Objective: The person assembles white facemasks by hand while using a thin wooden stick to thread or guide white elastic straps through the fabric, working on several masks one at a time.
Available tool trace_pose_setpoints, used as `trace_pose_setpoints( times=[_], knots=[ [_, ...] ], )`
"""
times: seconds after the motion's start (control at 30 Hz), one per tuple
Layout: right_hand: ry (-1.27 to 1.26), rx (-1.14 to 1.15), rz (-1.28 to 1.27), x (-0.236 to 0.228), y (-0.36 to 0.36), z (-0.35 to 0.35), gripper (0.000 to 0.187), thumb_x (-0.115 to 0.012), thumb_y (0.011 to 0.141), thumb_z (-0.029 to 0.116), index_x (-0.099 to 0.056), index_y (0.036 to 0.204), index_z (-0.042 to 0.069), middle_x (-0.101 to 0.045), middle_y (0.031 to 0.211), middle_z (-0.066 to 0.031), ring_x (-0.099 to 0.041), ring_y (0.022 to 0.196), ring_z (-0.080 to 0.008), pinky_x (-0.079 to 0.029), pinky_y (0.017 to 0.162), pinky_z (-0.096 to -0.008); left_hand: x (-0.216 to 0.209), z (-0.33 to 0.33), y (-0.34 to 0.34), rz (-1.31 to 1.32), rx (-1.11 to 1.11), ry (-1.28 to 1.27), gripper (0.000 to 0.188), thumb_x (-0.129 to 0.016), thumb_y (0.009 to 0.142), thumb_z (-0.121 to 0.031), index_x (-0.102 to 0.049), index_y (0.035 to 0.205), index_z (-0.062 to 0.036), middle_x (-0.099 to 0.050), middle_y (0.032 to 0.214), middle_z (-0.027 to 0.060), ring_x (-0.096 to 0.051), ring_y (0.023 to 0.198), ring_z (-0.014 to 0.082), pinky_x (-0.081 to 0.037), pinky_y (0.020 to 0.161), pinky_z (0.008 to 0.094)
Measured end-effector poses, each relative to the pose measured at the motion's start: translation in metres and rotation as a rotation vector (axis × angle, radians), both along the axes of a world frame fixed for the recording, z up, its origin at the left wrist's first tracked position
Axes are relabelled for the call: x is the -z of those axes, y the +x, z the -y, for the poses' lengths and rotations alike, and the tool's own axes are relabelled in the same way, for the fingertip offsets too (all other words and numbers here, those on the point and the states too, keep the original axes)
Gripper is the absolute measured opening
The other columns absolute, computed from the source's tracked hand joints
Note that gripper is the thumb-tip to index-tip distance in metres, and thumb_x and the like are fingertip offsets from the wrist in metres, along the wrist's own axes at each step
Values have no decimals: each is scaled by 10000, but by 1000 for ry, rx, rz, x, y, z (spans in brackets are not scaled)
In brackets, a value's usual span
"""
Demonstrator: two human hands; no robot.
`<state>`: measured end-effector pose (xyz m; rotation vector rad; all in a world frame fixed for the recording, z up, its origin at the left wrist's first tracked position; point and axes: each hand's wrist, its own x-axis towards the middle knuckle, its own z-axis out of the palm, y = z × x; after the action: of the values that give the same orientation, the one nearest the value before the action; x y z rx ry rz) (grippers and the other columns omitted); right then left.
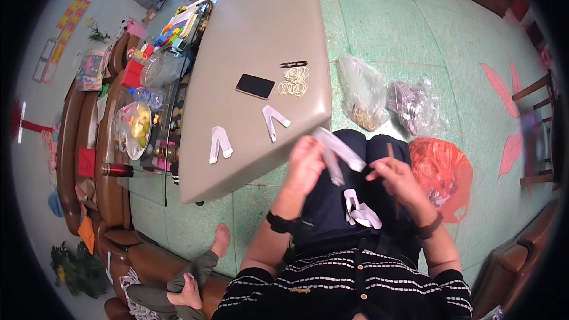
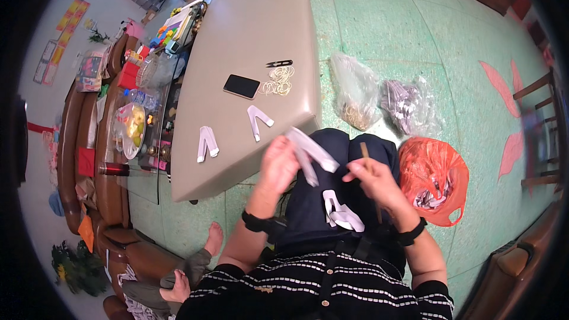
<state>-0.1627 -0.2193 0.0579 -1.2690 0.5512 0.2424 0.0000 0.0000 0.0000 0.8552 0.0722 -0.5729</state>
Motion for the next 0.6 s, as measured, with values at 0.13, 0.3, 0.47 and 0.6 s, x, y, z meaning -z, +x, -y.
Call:
trace_pose_setpoints(
  times=[0.13,0.3,0.47,0.6],
  knots=[
    [-190,11,-66,21,-27,31,195,-553,886,201,-599,896,12,-633,693,-31,-451,513,-48,-336,469,-210,20,-36,68,108,-194,356,98,-533,874,-68,-501,941,-5,-579,804,98,-614,705,198,-522,600,303],
    [-305,-107,-115,41,-69,23,200,-566,875,186,-614,825,-1,-635,687,-31,-551,639,-86,-422,596,-252,74,-57,153,97,-219,591,152,-575,845,-83,-506,950,3,-591,805,102,-606,688,192,-506,583,297],
    [-551,-342,-100,37,-68,7,238,-571,857,240,-619,875,7,-634,707,-129,-612,649,-218,-461,614,-321,103,-58,162,462,-108,1613,503,-653,793,-289,-478,1157,12,-598,961,169,-582,896,321,-469,790,400],
    [-745,-530,-64,27,-71,-9,370,-637,785,382,-595,885,28,-625,756,-172,-612,742,-346,-461,651,-412,87,-27,120,918,-308,1743,480,-643,793,-233,-469,1156,30,-561,1085,205,-536,1005,344,-414,881,413]
  ],
)
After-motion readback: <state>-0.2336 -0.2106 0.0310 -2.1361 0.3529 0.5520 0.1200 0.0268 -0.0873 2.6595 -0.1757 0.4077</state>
